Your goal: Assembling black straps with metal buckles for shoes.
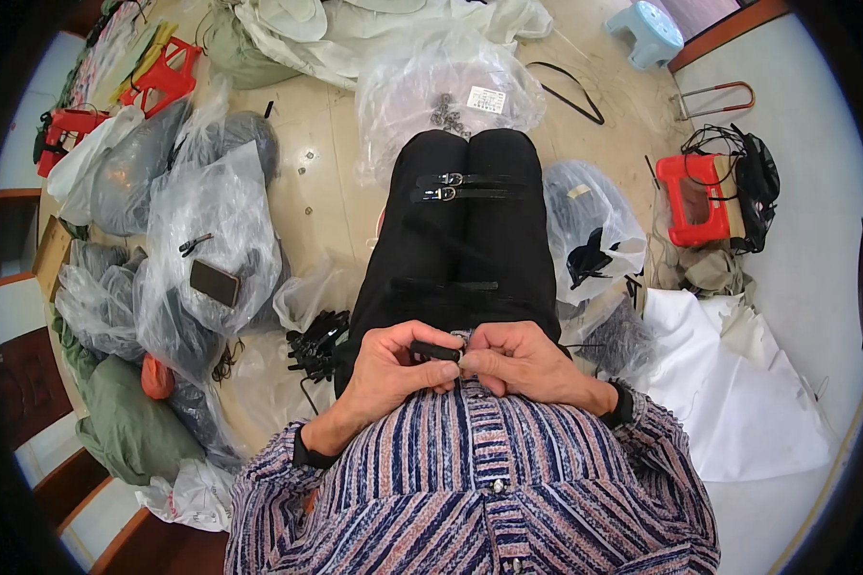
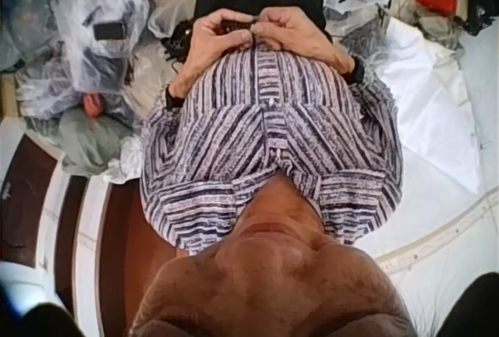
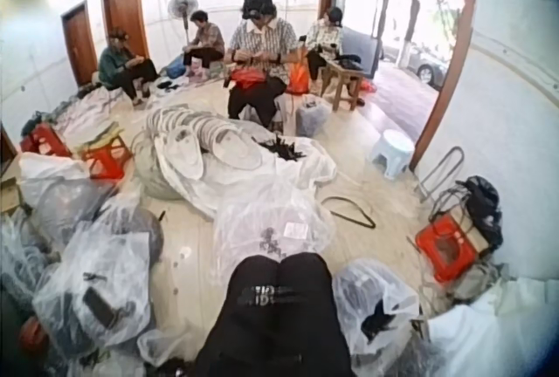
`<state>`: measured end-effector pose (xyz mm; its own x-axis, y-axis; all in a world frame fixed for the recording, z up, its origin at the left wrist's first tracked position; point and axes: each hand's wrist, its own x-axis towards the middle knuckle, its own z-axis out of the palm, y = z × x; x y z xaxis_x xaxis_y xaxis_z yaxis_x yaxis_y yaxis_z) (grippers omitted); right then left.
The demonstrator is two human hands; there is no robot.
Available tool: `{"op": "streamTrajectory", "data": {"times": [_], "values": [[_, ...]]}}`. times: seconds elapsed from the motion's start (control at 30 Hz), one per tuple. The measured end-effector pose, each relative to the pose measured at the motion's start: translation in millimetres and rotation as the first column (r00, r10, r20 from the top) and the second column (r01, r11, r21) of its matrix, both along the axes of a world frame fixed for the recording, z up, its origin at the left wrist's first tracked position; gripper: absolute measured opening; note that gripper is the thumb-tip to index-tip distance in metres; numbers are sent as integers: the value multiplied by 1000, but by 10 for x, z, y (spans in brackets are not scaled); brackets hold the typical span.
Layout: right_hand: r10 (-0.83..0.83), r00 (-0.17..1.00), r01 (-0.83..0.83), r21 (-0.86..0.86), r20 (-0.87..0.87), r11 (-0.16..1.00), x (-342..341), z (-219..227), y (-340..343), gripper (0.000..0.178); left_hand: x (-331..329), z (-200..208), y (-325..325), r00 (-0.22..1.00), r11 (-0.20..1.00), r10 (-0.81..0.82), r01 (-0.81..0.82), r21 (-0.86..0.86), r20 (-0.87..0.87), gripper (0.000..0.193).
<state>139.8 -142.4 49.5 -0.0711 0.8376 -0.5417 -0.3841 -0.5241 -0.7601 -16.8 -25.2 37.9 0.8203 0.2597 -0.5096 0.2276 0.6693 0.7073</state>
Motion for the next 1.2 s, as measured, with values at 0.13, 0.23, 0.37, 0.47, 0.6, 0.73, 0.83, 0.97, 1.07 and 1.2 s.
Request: {"op": "streamTrajectory", "data": {"times": [0.13,0.23,0.37,0.47,0.6,0.73,0.83,0.97,1.07,1.2], "values": [[39,998,-40,-26,-41,999,-34,-32,-62,21,-64,-45,-69,1000,998,13,-12,-66,12,24],[75,996,-76,-32,-45,997,-58,-62,-114,21,-118,-78,-151,999,998,37,-36,-56,20,22],[103,993,-105,-30,-49,994,-62,-129,-174,23,-119,-120,-205,1000,1000,11,-11,5,11,20],[78,994,-80,-19,-72,997,-93,-168,-203,24,-124,-143,-231,1000,1000,10,-10,12,-13,20],[89,995,-90,-19,-55,996,-103,-209,-204,25,-146,-207,-240,999,998,-31,32,44,-22,20],[122,989,-126,-49,-78,991,-75,-222,-186,25,-139,-240,-257,999,998,-41,40,47,4,20],[141,980,-156,-104,-140,982,-46,-237,-173,25,-122,-238,-270,999,999,-33,32,33,14,19],[114,964,-170,-230,-240,958,14,-222,-106,26,-86,-243,-289,1000,996,8,-8,87,5,19],[-20,955,-53,-234,-296,971,-16,-272,-92,25,-40,-237,-261,999,998,43,-41,45,-32,18],[-277,726,95,307,629,947,-27,-326,28,22,98,-143,-138,977,988,111,-89,126,-180,15]]}}
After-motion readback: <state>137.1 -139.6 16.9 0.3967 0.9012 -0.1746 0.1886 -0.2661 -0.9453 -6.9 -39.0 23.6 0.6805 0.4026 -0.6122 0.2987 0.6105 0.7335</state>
